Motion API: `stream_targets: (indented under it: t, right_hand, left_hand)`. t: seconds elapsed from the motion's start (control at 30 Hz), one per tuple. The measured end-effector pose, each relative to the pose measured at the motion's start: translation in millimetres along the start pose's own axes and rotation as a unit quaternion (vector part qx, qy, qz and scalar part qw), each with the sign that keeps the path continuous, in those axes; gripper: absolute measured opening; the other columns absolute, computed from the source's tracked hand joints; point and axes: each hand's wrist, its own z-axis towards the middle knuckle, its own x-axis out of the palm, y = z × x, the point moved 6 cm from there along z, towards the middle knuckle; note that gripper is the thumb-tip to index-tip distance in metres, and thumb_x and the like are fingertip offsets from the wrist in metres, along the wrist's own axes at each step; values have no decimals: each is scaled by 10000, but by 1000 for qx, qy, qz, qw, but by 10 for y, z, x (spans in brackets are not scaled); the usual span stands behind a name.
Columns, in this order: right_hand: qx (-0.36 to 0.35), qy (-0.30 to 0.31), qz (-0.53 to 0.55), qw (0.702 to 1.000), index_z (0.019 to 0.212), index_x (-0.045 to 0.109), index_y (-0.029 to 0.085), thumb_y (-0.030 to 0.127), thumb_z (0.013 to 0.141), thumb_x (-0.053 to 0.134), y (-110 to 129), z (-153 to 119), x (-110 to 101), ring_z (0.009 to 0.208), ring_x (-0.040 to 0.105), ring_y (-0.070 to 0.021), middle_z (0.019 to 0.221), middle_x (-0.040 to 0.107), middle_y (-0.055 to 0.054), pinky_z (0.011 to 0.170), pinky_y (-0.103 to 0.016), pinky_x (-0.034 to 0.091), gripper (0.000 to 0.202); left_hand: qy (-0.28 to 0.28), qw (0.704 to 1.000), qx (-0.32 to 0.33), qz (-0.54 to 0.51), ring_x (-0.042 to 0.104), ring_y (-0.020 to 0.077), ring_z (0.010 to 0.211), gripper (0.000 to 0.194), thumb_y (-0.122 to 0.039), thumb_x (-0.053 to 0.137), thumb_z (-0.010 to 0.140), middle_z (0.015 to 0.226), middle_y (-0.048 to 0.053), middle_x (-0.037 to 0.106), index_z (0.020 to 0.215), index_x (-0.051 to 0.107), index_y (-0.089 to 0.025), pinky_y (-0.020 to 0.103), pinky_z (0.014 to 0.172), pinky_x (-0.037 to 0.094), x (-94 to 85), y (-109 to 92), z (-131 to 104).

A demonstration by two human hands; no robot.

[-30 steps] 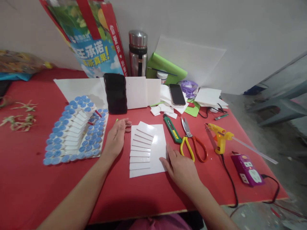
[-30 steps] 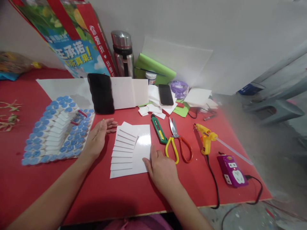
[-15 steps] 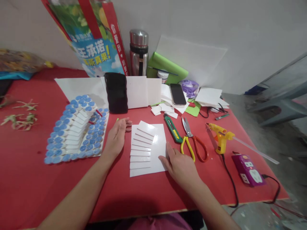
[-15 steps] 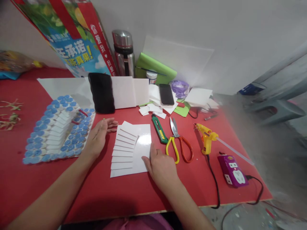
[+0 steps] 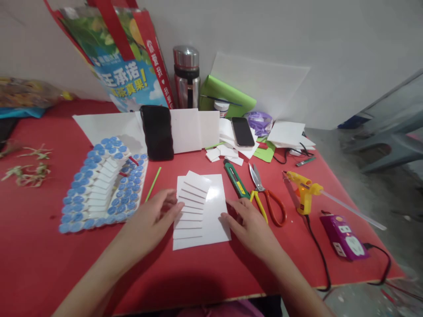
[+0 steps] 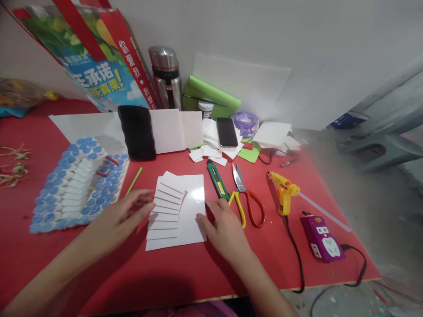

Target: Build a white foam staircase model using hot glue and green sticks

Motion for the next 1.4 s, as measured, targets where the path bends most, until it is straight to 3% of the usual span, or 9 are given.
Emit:
stream_targets:
  t: [0.07,0.27,0.43,0.57,0.8,1.03,1.23,1.4]
  right_hand:
    - [2,9,21,1000,1352,688,227,430,1029,553,1,-10,7,706,629,-169,1080,620,-70,700,-327,524,405]
    - [-1,48,73,996,1403,664,230,431,1024,558,18,-37,28,784,643,-181,1136,623,-81,740,-342,533,442]
    - [2,39,139,990,1379,647,202,422,990,603,-15,-17,48,861,665,-205,1169,661,-110,728,-335,552,450]
    - [22,31,222,974,1333,656,190,414,970,618,-57,6,89,792,666,-181,1156,700,-110,726,-340,573,428]
    - [96,67,421,899,1322,636,152,484,913,674,-73,15,114,672,659,-138,1222,699,-161,558,-279,513,528]
    - [131,75,603,784,1169,710,166,410,830,807,-57,58,109,542,481,-80,897,653,-21,473,-238,389,429]
    - [121,109,623,765,1081,699,188,402,810,833,203,-33,39,465,339,-54,653,503,75,425,-199,273,371]
    - [47,146,659,737,1223,699,215,372,863,829,535,-163,-68,435,304,-23,689,570,64,393,-172,242,414]
  left_hand:
    - [5,997,-17,-72,698,376,1204,598,-621,692,858,1268,152,752,1332,648,-259,518,987,556,83,118,-60]
    - [-58,974,-73,-205,710,334,1125,561,-481,775,799,1210,145,752,1281,668,-215,492,970,560,197,247,-95]
    - [-55,970,-83,-222,721,290,1002,522,-442,774,800,1058,101,762,1253,668,-206,462,929,563,168,219,-63]
    - [-42,971,-84,-221,715,268,947,508,-427,774,795,994,76,749,1242,672,-207,442,899,563,143,230,-39]
    - [-70,957,-101,-263,685,239,938,587,-407,811,738,1021,71,713,1269,682,-193,394,848,556,117,249,-27]
    - [-38,915,-145,-374,710,226,867,528,-311,842,705,960,52,744,1202,712,-188,362,777,565,132,256,9]
    - [3,870,-140,-473,747,246,944,492,-195,830,738,1135,97,777,1219,726,-200,367,819,595,228,182,36]
    - [18,838,-140,-526,763,261,964,553,-138,835,698,1195,118,772,1236,707,-163,360,856,610,304,12,57]
